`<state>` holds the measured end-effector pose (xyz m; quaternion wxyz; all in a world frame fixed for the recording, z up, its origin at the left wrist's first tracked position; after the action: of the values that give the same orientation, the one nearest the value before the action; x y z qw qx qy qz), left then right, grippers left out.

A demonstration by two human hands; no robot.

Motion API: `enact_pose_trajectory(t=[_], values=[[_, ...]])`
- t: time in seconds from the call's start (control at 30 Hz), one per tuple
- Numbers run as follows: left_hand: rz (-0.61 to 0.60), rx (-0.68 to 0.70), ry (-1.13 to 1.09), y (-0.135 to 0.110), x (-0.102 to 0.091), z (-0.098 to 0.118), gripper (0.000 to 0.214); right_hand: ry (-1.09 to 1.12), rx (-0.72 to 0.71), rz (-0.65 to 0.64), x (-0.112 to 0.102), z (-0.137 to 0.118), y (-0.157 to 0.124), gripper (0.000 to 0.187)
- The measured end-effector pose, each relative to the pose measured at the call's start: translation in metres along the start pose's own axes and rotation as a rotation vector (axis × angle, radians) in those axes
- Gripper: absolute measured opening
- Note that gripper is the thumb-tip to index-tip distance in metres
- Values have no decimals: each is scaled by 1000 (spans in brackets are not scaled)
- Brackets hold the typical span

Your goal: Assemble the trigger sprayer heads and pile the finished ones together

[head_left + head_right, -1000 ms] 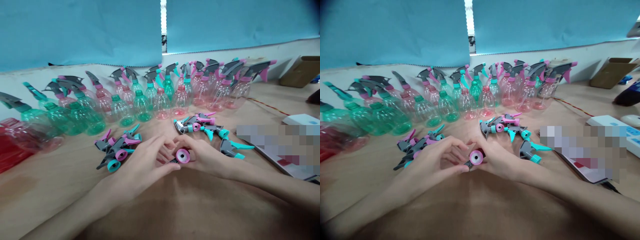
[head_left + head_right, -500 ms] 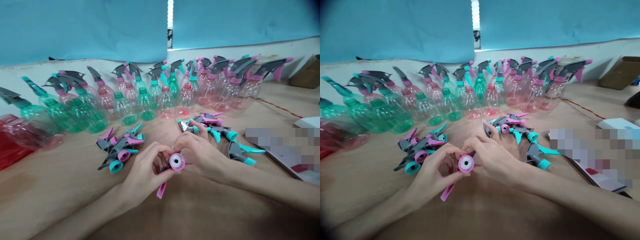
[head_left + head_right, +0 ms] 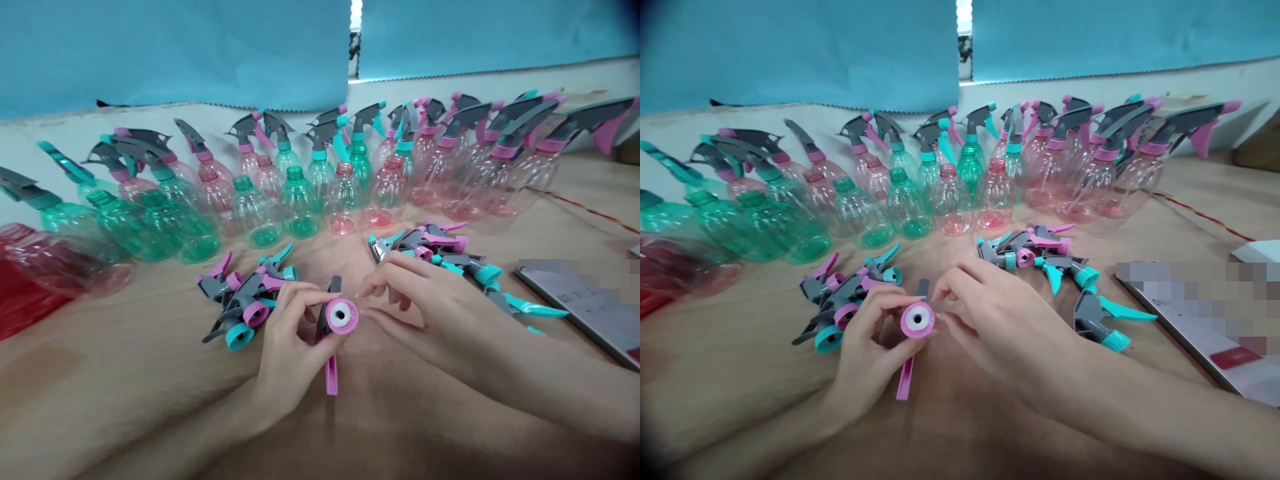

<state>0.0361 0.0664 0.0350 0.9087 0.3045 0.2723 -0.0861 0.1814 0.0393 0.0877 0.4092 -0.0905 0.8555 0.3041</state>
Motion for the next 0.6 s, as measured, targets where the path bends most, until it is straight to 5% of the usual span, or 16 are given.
enact_pose_trajectory(t=[0.13, 0.23, 0.33, 0.6], values=[[13, -124, -107, -5, 2, -9, 23, 49, -8, -29, 2, -16, -12, 8], [13, -162, -150, -8, 3, -11, 25, 59, 41, -92, 16, -19, -22, 29], [38, -127, -123, -9, 1, -7, 26, 82, 109, -161, 26, -15, -27, 46], [98, 42, 16, -9, -5, 9, 26, 59, 19, -141, 22, -24, -22, 46]])
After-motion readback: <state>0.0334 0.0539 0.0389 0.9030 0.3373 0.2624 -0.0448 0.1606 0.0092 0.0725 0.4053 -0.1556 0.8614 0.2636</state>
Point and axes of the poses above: each hand's wrist, its own y-axis towards the middle knuckle, its own x-axis out of the palm, z = x × y, the point moved 7 cm from there along y, towards the middle knuckle, and after that the axes turned 7 degrees about y, right-handed, at the moved point
